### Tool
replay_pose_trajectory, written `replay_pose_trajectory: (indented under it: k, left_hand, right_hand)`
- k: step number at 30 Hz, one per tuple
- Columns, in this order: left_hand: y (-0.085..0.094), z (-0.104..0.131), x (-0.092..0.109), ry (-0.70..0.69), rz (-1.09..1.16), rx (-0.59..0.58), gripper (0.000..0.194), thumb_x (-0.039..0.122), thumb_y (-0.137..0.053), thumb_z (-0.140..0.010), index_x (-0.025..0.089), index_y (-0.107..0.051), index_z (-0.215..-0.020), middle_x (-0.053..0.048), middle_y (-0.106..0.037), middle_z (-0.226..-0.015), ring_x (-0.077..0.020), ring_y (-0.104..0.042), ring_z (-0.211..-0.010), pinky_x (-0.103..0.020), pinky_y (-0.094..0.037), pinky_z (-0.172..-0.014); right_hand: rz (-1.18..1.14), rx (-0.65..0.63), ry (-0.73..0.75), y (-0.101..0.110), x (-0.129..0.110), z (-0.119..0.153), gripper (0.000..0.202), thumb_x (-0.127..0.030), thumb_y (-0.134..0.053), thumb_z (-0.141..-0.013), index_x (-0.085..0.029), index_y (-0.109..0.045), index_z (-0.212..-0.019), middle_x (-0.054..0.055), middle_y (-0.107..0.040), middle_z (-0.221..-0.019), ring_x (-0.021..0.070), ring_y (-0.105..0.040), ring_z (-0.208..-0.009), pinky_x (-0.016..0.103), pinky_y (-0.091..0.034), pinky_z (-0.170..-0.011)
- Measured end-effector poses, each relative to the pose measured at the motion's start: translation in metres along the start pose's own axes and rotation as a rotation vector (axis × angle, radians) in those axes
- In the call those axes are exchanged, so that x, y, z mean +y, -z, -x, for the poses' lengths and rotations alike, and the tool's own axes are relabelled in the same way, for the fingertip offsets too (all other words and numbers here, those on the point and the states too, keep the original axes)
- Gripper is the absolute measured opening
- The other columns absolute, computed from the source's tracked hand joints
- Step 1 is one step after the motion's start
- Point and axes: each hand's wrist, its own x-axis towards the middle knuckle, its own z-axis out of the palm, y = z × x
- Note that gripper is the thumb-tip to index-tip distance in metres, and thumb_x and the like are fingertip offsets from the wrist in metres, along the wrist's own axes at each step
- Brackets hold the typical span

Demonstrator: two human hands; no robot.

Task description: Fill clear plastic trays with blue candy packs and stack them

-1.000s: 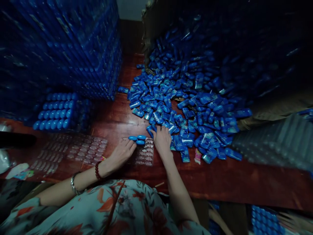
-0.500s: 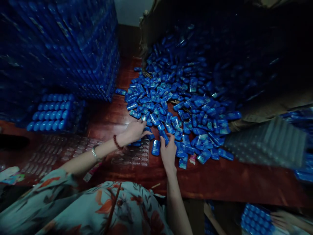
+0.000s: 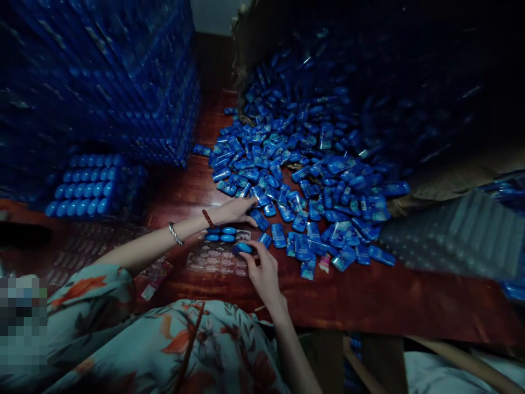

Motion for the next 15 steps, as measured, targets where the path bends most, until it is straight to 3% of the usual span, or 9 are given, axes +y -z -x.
replay_pose_trajectory:
  k: [3,7,11,13,15]
  left_hand:
    - [0.000,-0.005,0.007,-0.027,-0.085,-0.056,0.050,0.040,-0.071,-0.070,0.017,-0.052,-0.110,-0.009,-0.063,-0.098,-0.0246,-0.062,-0.085,-0.027,-0.044,-0.066]
    - [-0.001,-0.005,0.008,-0.087,-0.104,-0.076,0.045,0.023,-0.069,-0.071,0.016,-0.051,-0.112,-0.012,-0.061,-0.105,-0.0266,-0.061,-0.090,-0.028,-0.044,-0.066]
    - [0.001,0.000,-0.009,-0.080,0.121,0.003,0.031,0.010,-0.059,-0.076,0.013,-0.053,-0.106,-0.009,-0.063,-0.098,-0.0212,-0.062,-0.084,-0.026,-0.044,-0.068]
    - [0.005,0.007,-0.020,-0.101,0.295,0.054,0.019,0.011,-0.057,-0.079,0.013,-0.056,-0.099,-0.005,-0.065,-0.088,-0.0175,-0.061,-0.080,-0.024,-0.044,-0.070]
    - [0.011,0.022,-0.029,-0.070,0.425,0.185,0.012,0.016,-0.058,-0.081,0.014,-0.057,-0.093,-0.002,-0.065,-0.083,-0.0156,-0.060,-0.078,-0.023,-0.044,-0.072]
  right_hand:
    - [0.036,0.001,0.212,-0.010,0.004,-0.004,0.018,-0.028,-0.055,-0.085,-0.022,-0.061,-0.101,0.003,-0.067,-0.091,0.0151,-0.063,-0.078,0.027,-0.053,-0.072]
    - [0.149,-0.114,0.510,-0.017,0.020,-0.003,0.032,-0.013,-0.043,-0.088,-0.022,-0.056,-0.117,0.008,-0.064,-0.102,0.0167,-0.061,-0.095,0.030,-0.051,-0.082]
    - [0.421,-0.196,0.601,-0.015,0.013,-0.005,0.043,-0.005,-0.036,-0.086,-0.019,-0.054,-0.122,0.009,-0.061,-0.096,0.0171,-0.060,-0.090,0.028,-0.051,-0.076]
    - [0.565,-0.288,0.624,-0.012,0.002,-0.010,0.043,-0.004,-0.035,-0.085,-0.020,-0.057,-0.119,0.008,-0.061,-0.087,0.0166,-0.059,-0.081,0.027,-0.049,-0.073]
    - [0.668,-0.354,0.655,-0.009,-0.007,-0.018,0.043,-0.003,-0.037,-0.083,-0.021,-0.058,-0.117,0.006,-0.060,-0.084,0.0158,-0.057,-0.075,0.027,-0.048,-0.070]
